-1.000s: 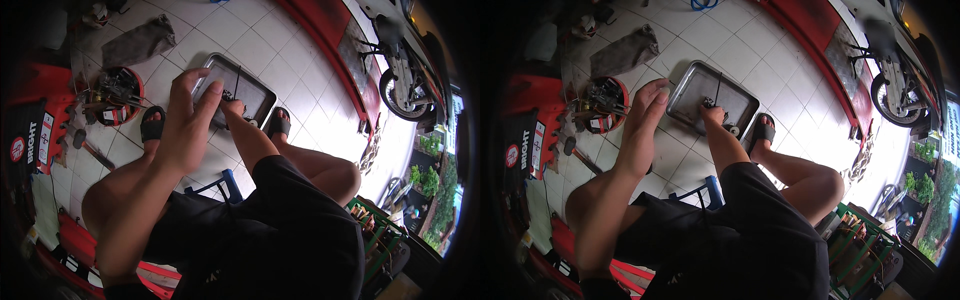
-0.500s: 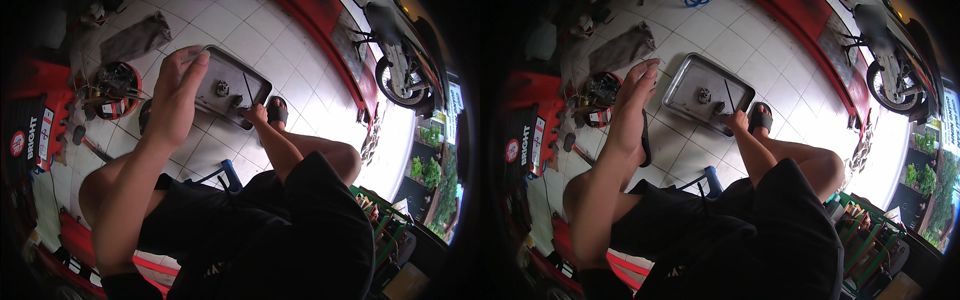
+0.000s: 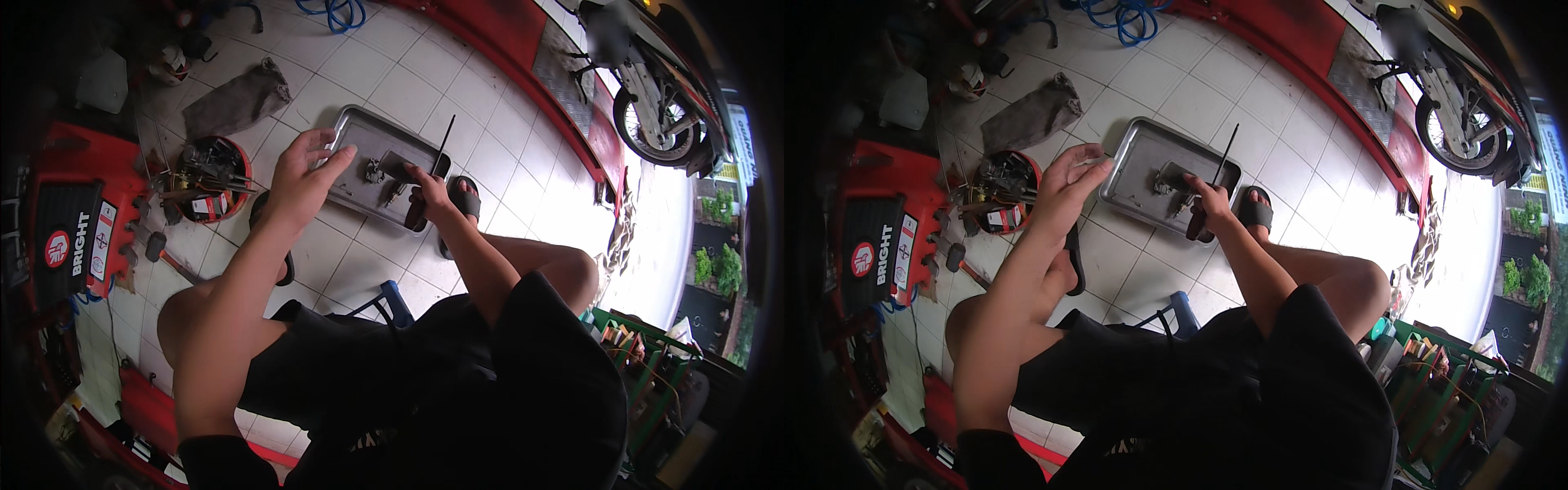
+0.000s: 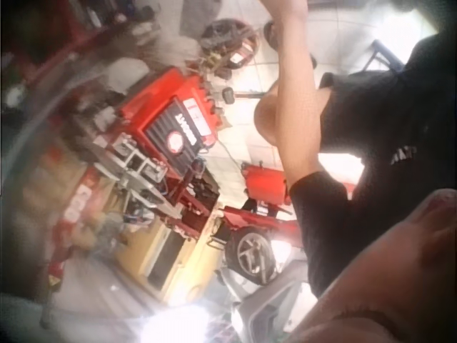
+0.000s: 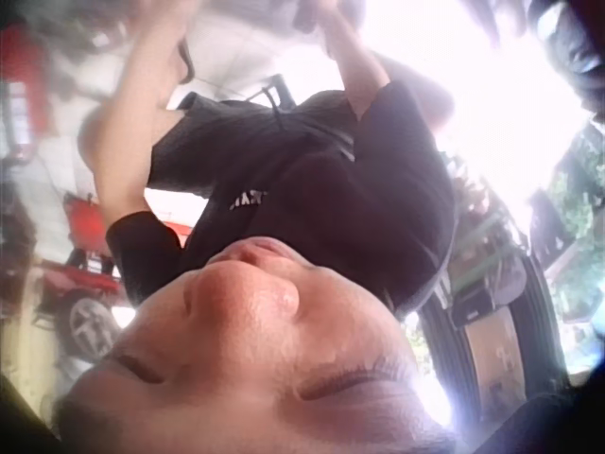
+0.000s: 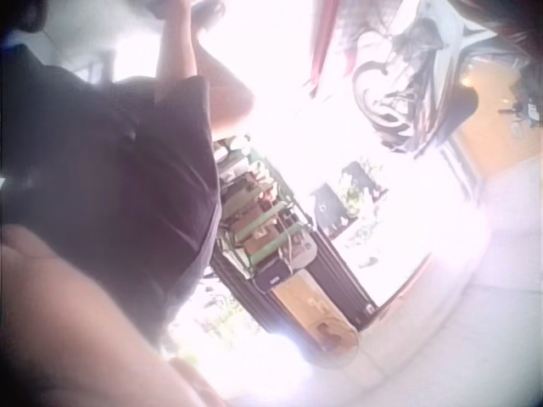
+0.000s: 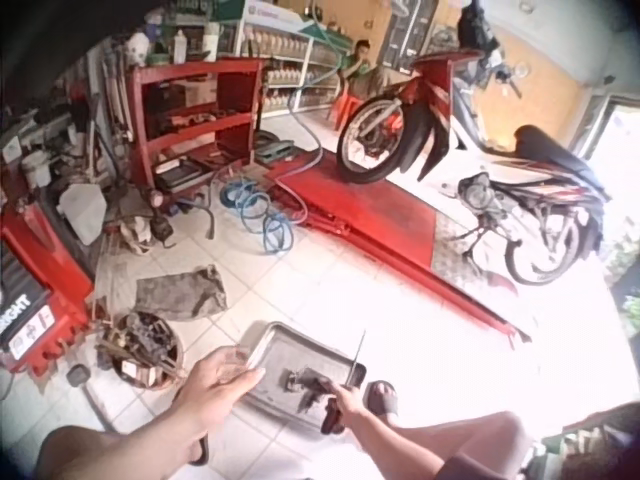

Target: The person sits on a low stool in a workshop and uses a screwdriver to pry and remove components from a cylindrical mechanical part held in their hands. They place the removed pieces into a metal tray on the floor and continue to disassemble the part using the tool.

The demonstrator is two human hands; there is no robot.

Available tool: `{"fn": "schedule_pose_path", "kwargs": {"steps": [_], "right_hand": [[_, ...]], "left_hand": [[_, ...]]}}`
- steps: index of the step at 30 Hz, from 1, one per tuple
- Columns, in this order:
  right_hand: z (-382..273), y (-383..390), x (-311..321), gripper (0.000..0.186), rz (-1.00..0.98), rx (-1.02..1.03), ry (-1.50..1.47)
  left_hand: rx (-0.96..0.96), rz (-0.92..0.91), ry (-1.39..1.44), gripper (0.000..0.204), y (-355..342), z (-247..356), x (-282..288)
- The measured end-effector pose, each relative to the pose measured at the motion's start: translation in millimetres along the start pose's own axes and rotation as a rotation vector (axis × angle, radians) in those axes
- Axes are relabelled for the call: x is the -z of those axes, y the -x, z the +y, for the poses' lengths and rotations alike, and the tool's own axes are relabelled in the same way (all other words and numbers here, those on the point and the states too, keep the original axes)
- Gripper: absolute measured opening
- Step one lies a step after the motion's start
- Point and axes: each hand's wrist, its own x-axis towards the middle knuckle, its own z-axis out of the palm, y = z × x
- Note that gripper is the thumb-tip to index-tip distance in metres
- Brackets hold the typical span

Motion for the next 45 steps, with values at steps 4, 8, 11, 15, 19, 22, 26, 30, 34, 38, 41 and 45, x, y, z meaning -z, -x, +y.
{"fn": "schedule_pose_path", "kwargs": {"steps": [4,8,11,15,19,22,26,30,34,38,41,45], "right_hand": [[-57,47,-71,0.029,-0.427,-0.02,-0.38],[-73,71,-122,0.026,-0.755,-0.159,-0.54],[-73,85,-142,0.021,-0.837,-0.137,-0.496],[-57,80,-144,0.036,-0.923,-0.15,-0.36],[-47,44,-109,0.05,-0.606,0.043,0.129],[7,-17,-51,0.043,-0.029,0.139,0.763],[83,-46,15,0.037,0.175,0.208,1.215],[110,-41,17,0.033,0.106,0.258,1.427],[118,-62,19,0.024,-0.077,0.389,1.677],[121,-87,26,0.019,-0.175,0.445,1.878],[119,-91,24,0.018,-0.227,0.503,1.886],[99,-83,19,0.015,-0.228,0.74,1.781]], "left_hand": [[0.052,0.188,-0.082,0.069,4,25,-24],[0.015,-0.105,0.145,0.069,-2,20,-12],[0.053,0.007,0.226,0.056,-2,16,-15],[0.048,0.149,0.279,0.042,-6,10,-3],[0.151,0.317,0.217,0.024,4,22,-3],[0.146,0.255,0.24,0.017,7,19,9],[0.238,0.196,0.396,0.014,8,21,16],[0.265,0.234,0.379,0.011,8,18,10],[0.28,0.195,0.412,0.01,5,18,8],[0.278,0.137,0.383,0.01,3,13,2],[0.254,0.114,0.38,0.013,7,13,2],[0.251,0.133,0.388,0.016,10,17,5]]}}
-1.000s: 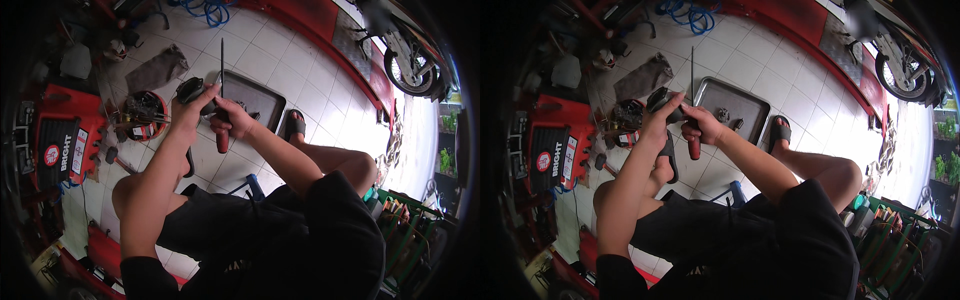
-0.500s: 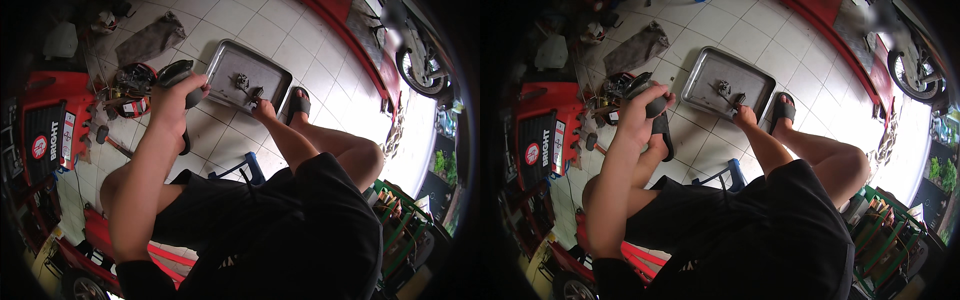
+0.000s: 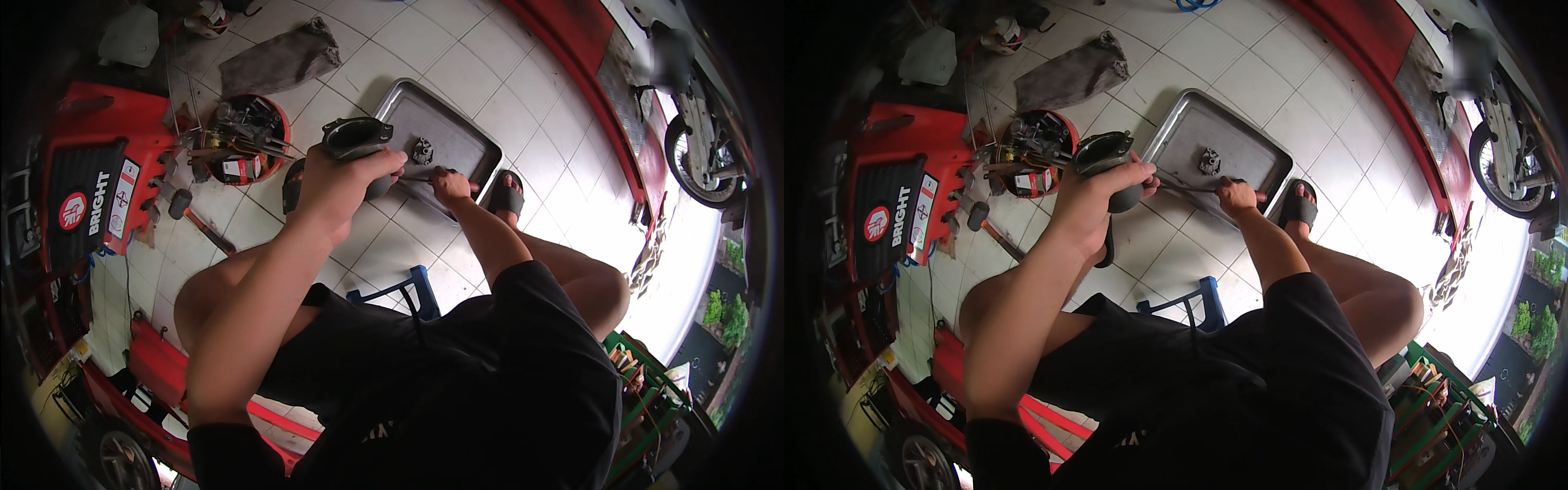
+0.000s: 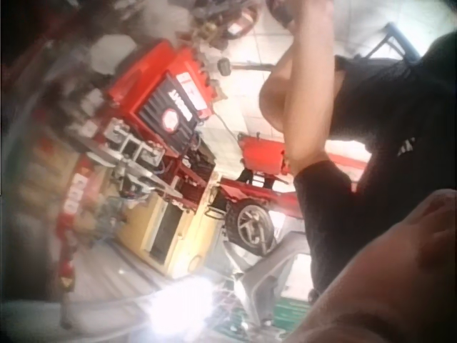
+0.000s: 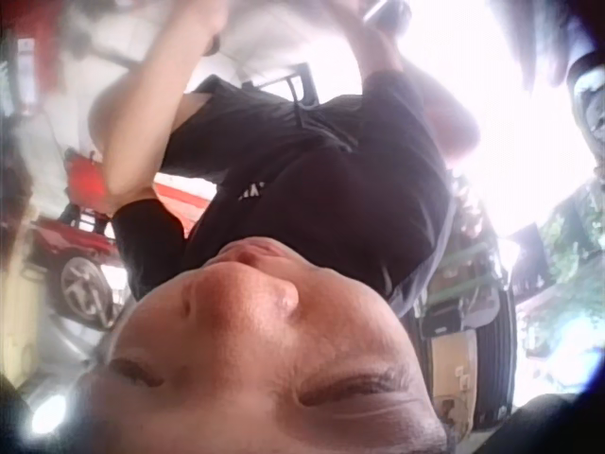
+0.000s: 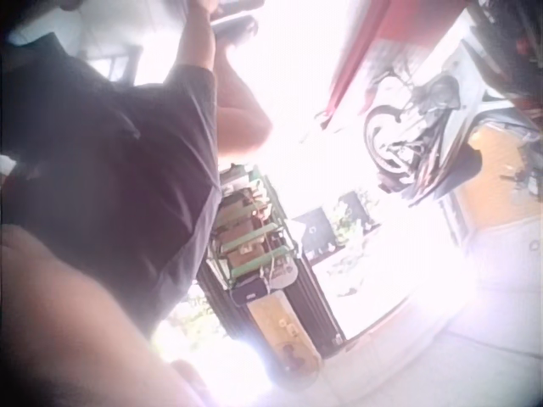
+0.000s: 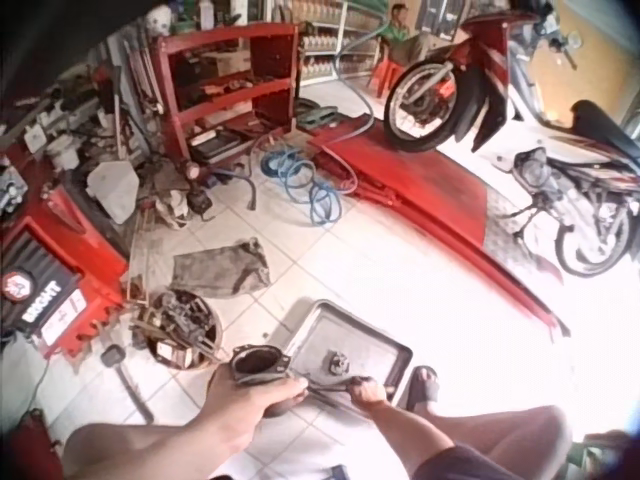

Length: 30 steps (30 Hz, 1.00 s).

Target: The person sits on a low stool in a workshop and uses a screwdriver to pry and remove components from a cylindrical mechanical part held in their hands. They place the removed pieces into a metal tray on the floor and continue to disassemble the part using the tool.

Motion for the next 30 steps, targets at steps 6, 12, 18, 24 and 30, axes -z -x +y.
{"fn": "schedule_pose_path", "kwargs": {"steps": [6,12,18,24,30], "right_hand": [[0,0,80,0.024,0.373,-0.413,-0.306],[12,-4,235,0.029,0.558,-0.206,-0.386],[-58,57,415,0.025,0.819,-0.05,-0.702],[-95,95,438,0.024,0.744,0.111,-1.224],[-101,103,430,0.019,0.68,0.188,-1.058]], "left_hand": [[-0.218,0.005,-0.192,0.015,11,4,-3],[-0.743,-0.048,-0.545,0.022,14,22,-15],[-1.113,-0.073,-0.71,0.029,24,39,-38],[-1.074,-0.098,-0.744,0.029,23,24,-53],[-0.953,-0.127,-0.918,0.028,10,10,-60]]}}
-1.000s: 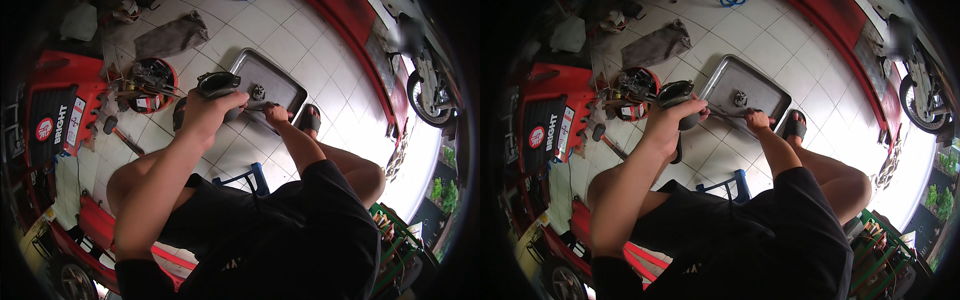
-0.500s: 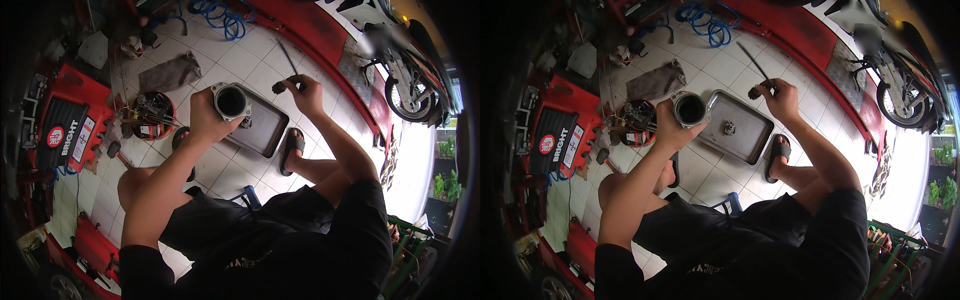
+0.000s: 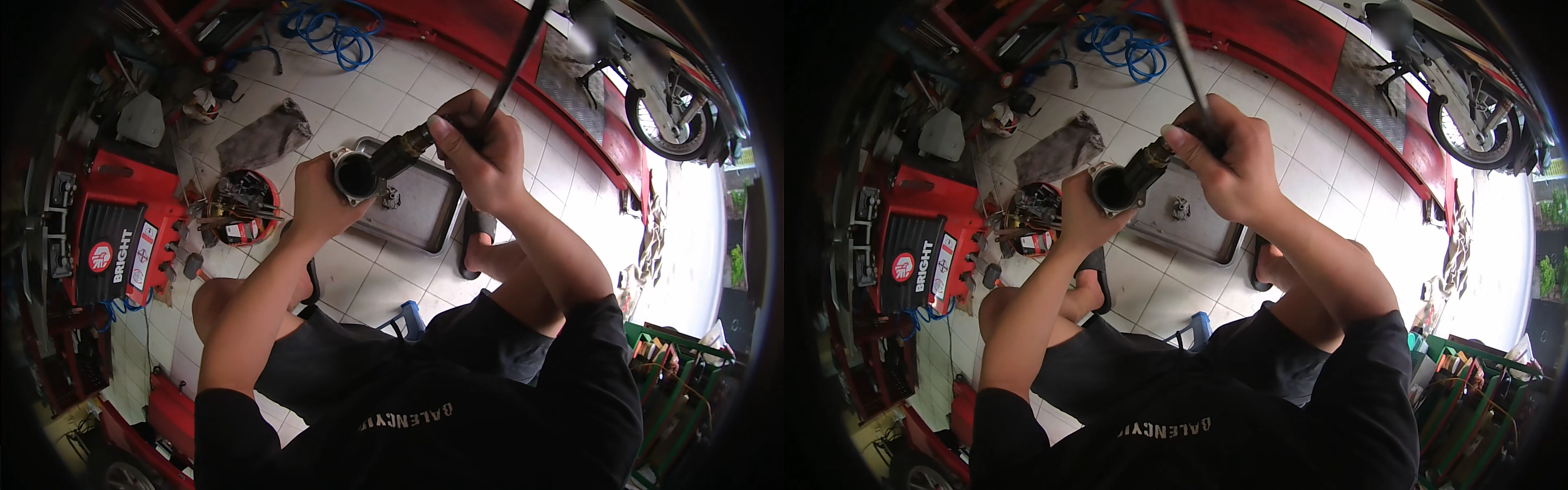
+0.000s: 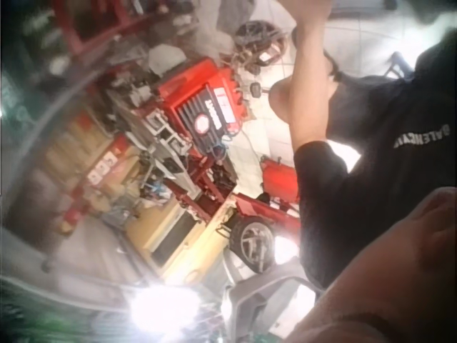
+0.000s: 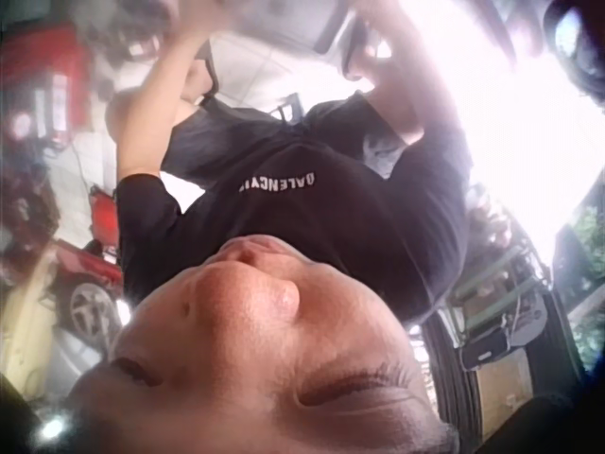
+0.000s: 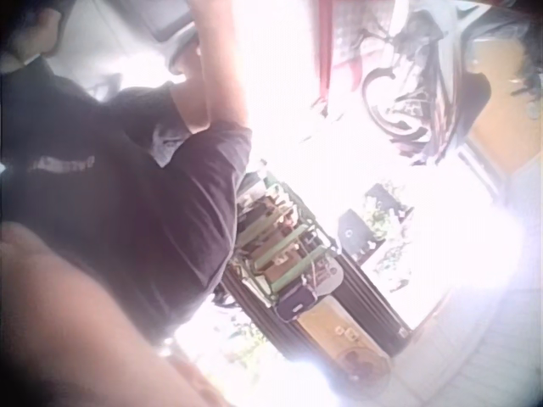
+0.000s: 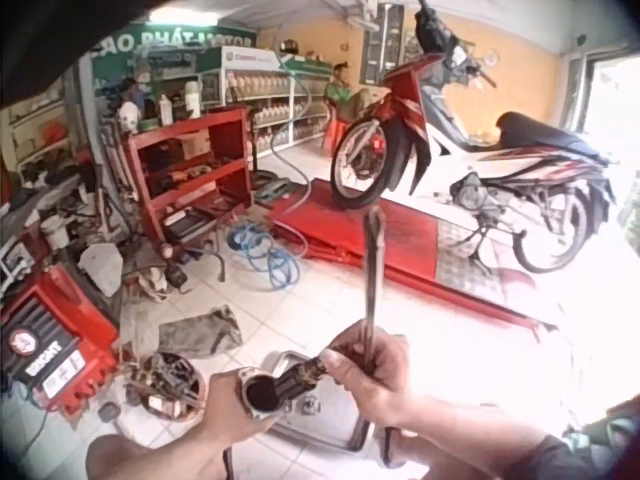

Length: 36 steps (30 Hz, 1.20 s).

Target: The person sits on a low stool in a workshop and uses a screwdriver to pry and remove components from a cylindrical mechanical part held in their hands. They place the removed pieces into a metal tray on the floor and continue to disassemble the part using the tool.

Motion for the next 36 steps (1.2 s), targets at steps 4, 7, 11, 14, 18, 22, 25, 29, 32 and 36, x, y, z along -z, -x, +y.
{"fn": "schedule_pose_path", "kwargs": {"steps": [4,7,11,14,18,22,25,29,32,36], "right_hand": [[8,3,3,0.019,-0.044,0.119,0.151],[8,3,3,0.016,-0.07,0.168,0.163],[2,4,1,0.013,-0.141,0.168,0.156],[-6,5,1,0.013,-0.206,0.078,0.165],[10,5,-6,0.013,-0.158,0.288,0.154],[6,8,-12,0.014,-0.197,0.302,0.183],[11,11,-17,0.018,-0.209,0.282,0.196],[15,13,-22,0.018,-0.216,0.288,0.229],[11,11,-23,0.018,-0.212,0.283,0.23],[6,7,-23,0.017,-0.207,0.292,0.241]], "left_hand": [[0.034,-0.027,0.025,0.026,-4,7,-8],[0.055,-0.034,0.039,0.026,-5,7,-11],[0.065,-0.057,0.005,0.026,-4,15,-11],[0.072,-0.09,-0.01,0.028,-2,15,-10],[0.046,-0.082,0.017,0.029,1,16,-12],[-0.137,-0.021,0.029,0.026,3,0,-20],[-0.08,-0.119,-0.027,0.025,2,11,-14],[-0.043,-0.141,0.053,0.026,7,10,-18],[-0.025,-0.125,0.138,0.03,10,15,-21],[0.055,-0.144,0.227,0.035,14,11,-24]]}}
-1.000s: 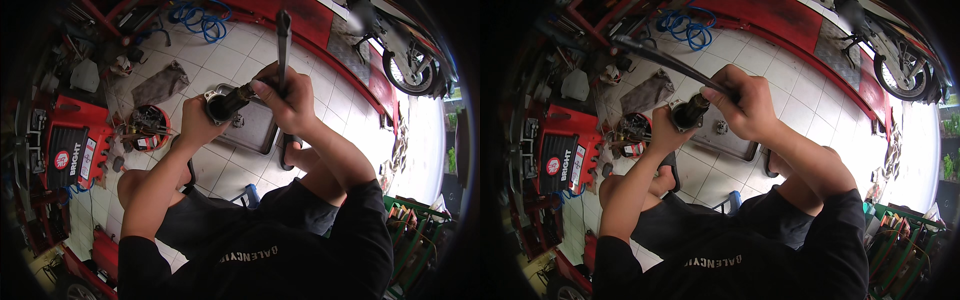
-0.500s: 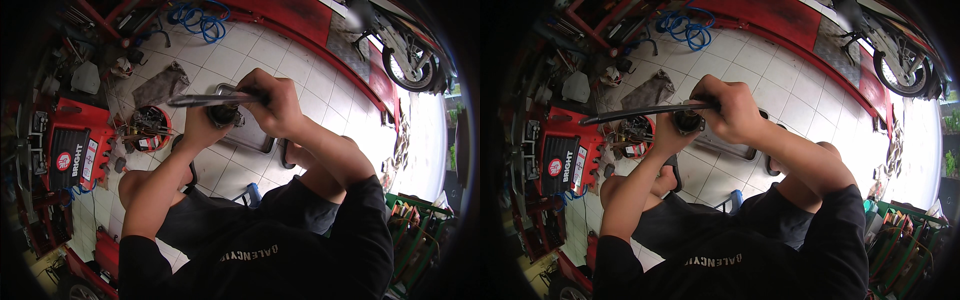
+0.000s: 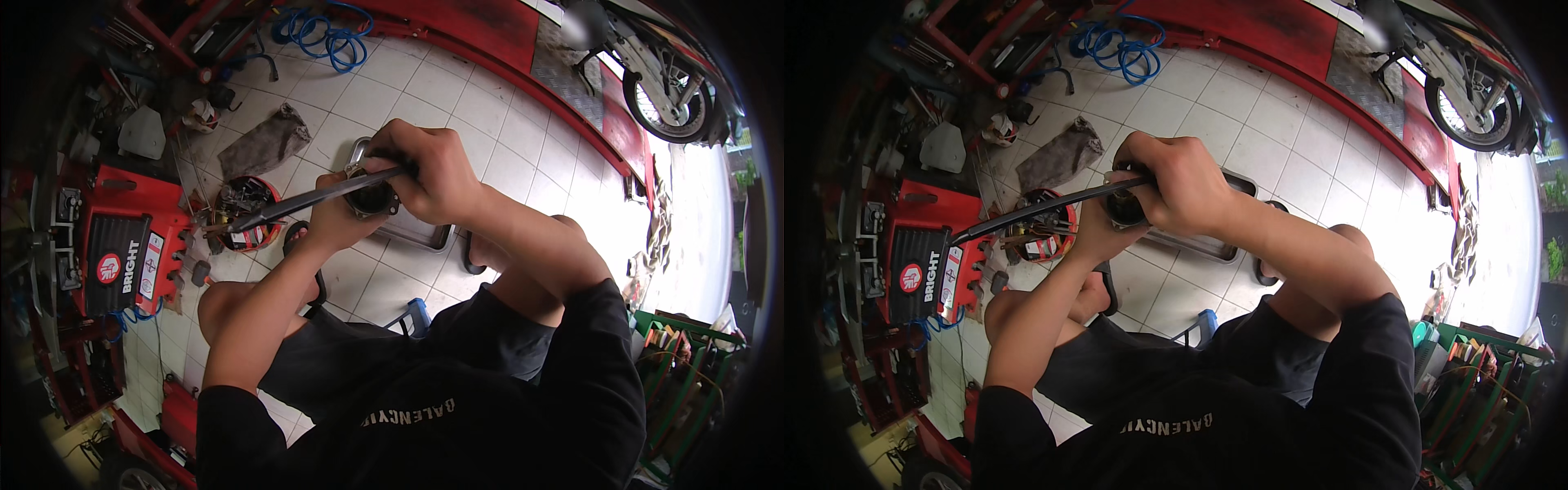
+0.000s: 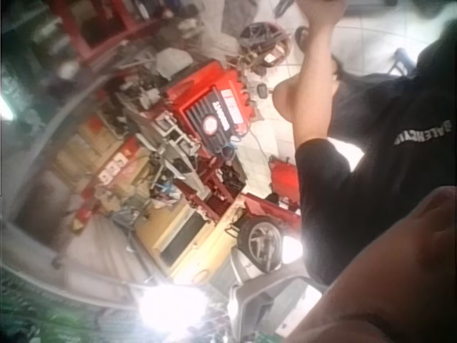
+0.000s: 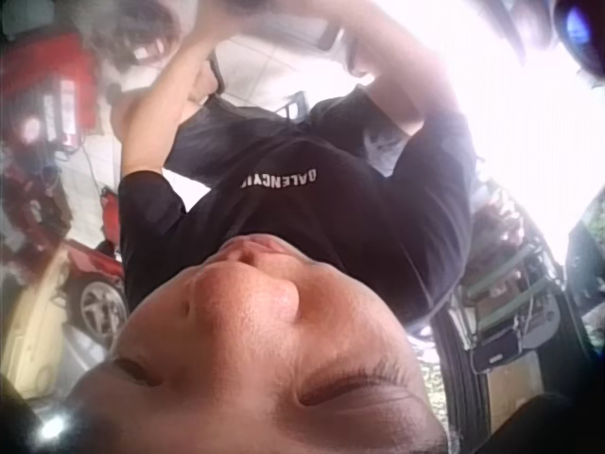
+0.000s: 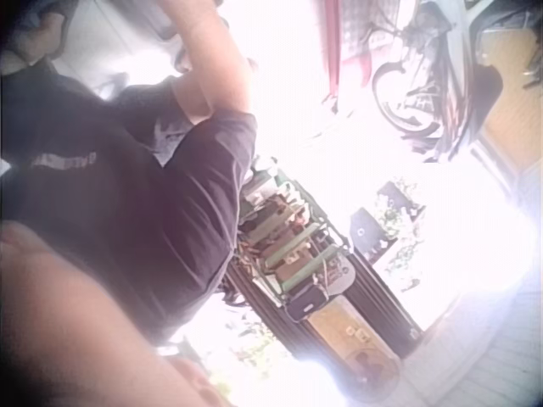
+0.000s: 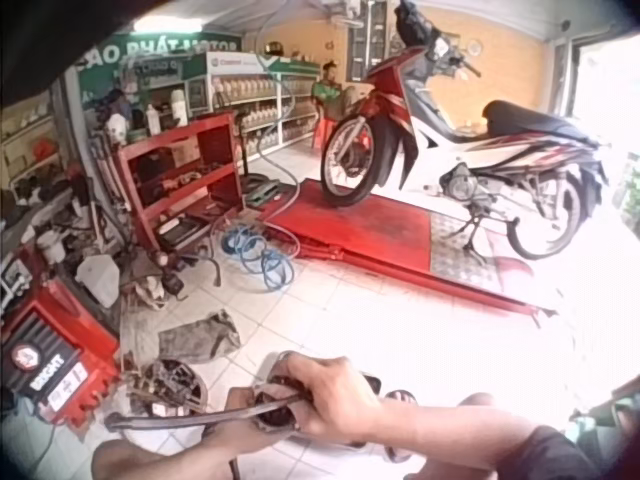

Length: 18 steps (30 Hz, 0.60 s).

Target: The person sits on a low stool in a workshop and uses a screwdriver to pry and remove components from a cylindrical mechanical part held in their hands. They place the removed pieces into a metal tray on the floor and continue to disassemble the part using the tool.

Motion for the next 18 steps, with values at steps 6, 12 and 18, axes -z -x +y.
{"fn": "schedule_pose_path", "kwargs": {"steps": [6,12,18], "right_hand": [[-1,-1,-2,0.019,-0.004,-0.006,-0.013],[4,-1,1,0.013,-0.036,0.019,0.029],[5,2,3,0.019,-0.105,-0.048,0.05]], "left_hand": [[0.094,-0.037,0.067,0.038,7,-11,0],[0.124,-0.156,0.165,0.056,4,-14,3],[0.179,-0.18,0.276,0.043,10,-20,0]]}}
